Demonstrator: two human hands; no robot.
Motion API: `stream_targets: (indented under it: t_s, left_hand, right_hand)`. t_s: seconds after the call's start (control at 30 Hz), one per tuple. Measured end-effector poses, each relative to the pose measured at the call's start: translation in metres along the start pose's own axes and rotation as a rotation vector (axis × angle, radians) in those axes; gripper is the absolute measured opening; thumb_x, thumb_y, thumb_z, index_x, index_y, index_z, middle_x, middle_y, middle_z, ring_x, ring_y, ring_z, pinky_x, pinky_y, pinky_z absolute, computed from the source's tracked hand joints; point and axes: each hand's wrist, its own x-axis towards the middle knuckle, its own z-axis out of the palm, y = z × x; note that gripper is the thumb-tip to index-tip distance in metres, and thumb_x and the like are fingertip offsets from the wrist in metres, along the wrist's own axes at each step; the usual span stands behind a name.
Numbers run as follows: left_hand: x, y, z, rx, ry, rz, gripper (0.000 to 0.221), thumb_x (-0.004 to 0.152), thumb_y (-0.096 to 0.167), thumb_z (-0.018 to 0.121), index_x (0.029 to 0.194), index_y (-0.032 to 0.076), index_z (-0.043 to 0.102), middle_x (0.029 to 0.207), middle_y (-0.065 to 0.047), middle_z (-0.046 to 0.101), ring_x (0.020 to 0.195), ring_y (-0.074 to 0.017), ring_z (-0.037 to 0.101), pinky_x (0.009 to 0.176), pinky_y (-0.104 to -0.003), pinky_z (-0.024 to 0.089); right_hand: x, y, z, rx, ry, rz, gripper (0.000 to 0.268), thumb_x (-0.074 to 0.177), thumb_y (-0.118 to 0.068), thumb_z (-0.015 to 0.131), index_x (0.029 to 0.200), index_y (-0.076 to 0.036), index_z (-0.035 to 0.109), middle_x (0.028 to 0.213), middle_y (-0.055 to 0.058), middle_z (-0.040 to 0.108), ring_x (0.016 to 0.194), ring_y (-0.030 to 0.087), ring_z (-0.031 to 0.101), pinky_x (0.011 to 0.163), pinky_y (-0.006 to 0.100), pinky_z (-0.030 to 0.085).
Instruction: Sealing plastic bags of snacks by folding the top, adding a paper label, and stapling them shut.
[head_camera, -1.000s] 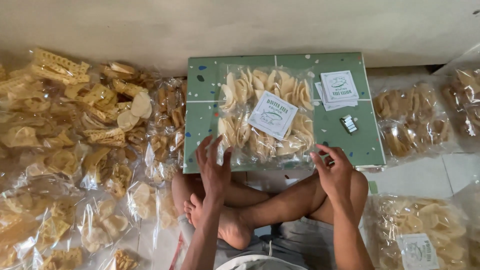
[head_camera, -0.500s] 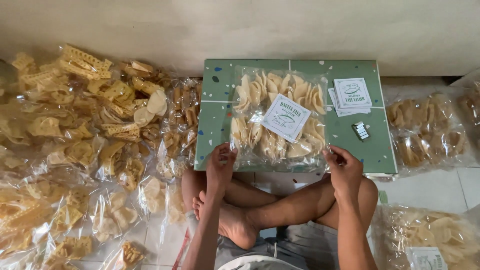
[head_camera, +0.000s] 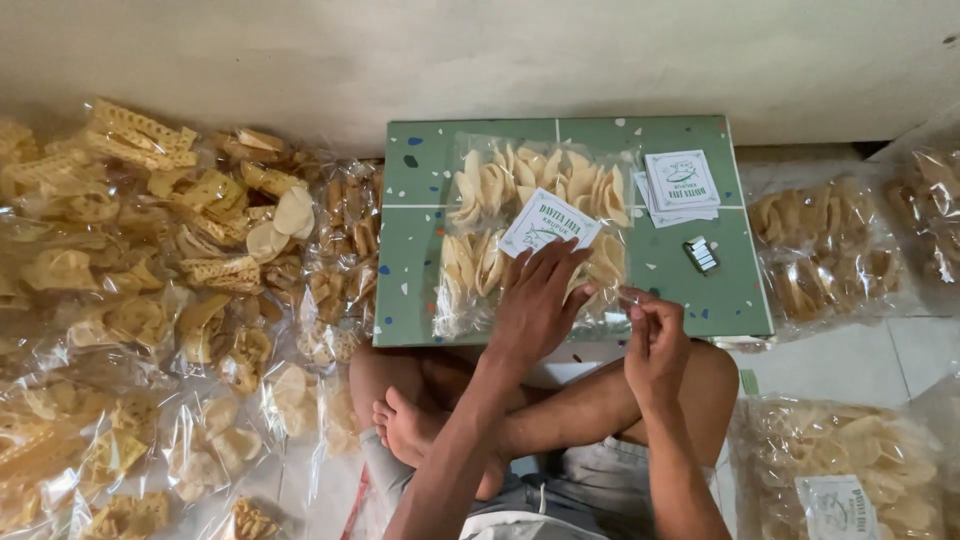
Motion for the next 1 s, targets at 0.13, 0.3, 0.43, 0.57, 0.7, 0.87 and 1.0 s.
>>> stream_targets:
  t_s: [0.13,0.3,0.43,0.57,0.7,0.87,1.0]
  left_hand:
    - [0.012,-0.015,0.018,0.076,-0.236,-0.108,0.065,0.108,0.062,0.026,0.142,0.019,0.060,0.137,-0.015,0.067,0.135,-0.0337,0.060,0.115,-0.058,0.040]
    - [0.044,-0.019,0.010,0.010,-0.593,-0.275,0.074,0.105,0.063,0.013,0.141,0.019,0.061,0.150,-0.019,0.057,0.146,-0.0366,0.048,0.119,-0.061,0.031]
    - [0.062,-0.018,0.015,-0.043,-0.651,-0.401,0.077,0.097,0.065,0.018,0.140,0.018,0.061,0.155,-0.016,0.048,0.138,-0.0381,0.048,0.113,-0.055,0.033]
    - [0.065,-0.019,0.008,-0.058,-0.641,-0.382,0.077,0.097,0.065,0.018,0.130,0.014,0.066,0.141,-0.013,0.058,0.119,-0.0386,0.060,0.102,-0.053,0.046]
    - [0.049,-0.035,0.025,-0.095,-0.494,-0.242,0.071,0.099,0.062,0.030,0.127,0.007,0.066,0.136,-0.014,0.061,0.126,-0.0362,0.056,0.101,-0.051,0.045]
    - [0.037,-0.042,0.004,-0.116,-0.506,-0.175,0.064,0.107,0.058,0.040,0.140,0.006,0.059,0.157,-0.024,0.046,0.147,-0.0425,0.044,0.119,-0.061,0.036]
    - [0.015,-0.060,-0.033,-0.466,-0.021,0.055,0.053,0.109,0.050,0.036,0.124,0.013,0.070,0.133,-0.013,0.063,0.127,-0.0394,0.059,0.108,-0.051,0.049]
  right_hand:
    - [0.005,0.029,-0.006,-0.008,-0.013,-0.538,0.008,0.101,-0.002,0.062,0.099,-0.007,0.058,0.118,0.012,0.075,0.103,0.035,0.071,0.087,0.045,0.056]
    - [0.000,0.037,-0.007,0.084,-0.019,-0.870,0.002,0.100,-0.009,0.061,0.099,-0.008,0.063,0.114,0.014,0.076,0.100,0.035,0.071,0.087,0.048,0.054]
    - [-0.015,0.021,-0.035,-0.079,-0.450,-0.824,0.013,0.095,-0.014,0.063,0.101,-0.016,0.051,0.121,-0.004,0.075,0.122,0.019,0.067,0.112,0.045,0.043]
    - [-0.017,0.039,-0.054,0.006,-0.696,-0.425,0.032,0.080,-0.006,0.063,0.106,-0.016,0.079,0.111,-0.001,0.079,0.108,0.017,0.070,0.115,0.043,0.041]
    - [-0.006,0.062,-0.065,0.574,-0.719,-0.192,0.012,0.092,-0.007,0.066,0.093,-0.009,0.054,0.097,0.013,0.079,0.099,0.025,0.074,0.102,0.040,0.049]
    - [-0.003,0.077,-0.061,0.535,-0.664,0.057,0.018,0.089,-0.013,0.077,0.095,0.000,0.067,0.071,0.001,0.061,0.072,0.012,0.064,0.071,0.033,0.054]
    - [0.003,0.086,-0.065,0.623,-0.594,0.096,0.026,0.094,-0.015,0.071,0.112,0.002,0.062,0.090,0.018,0.081,0.089,0.023,0.078,0.083,0.039,0.057]
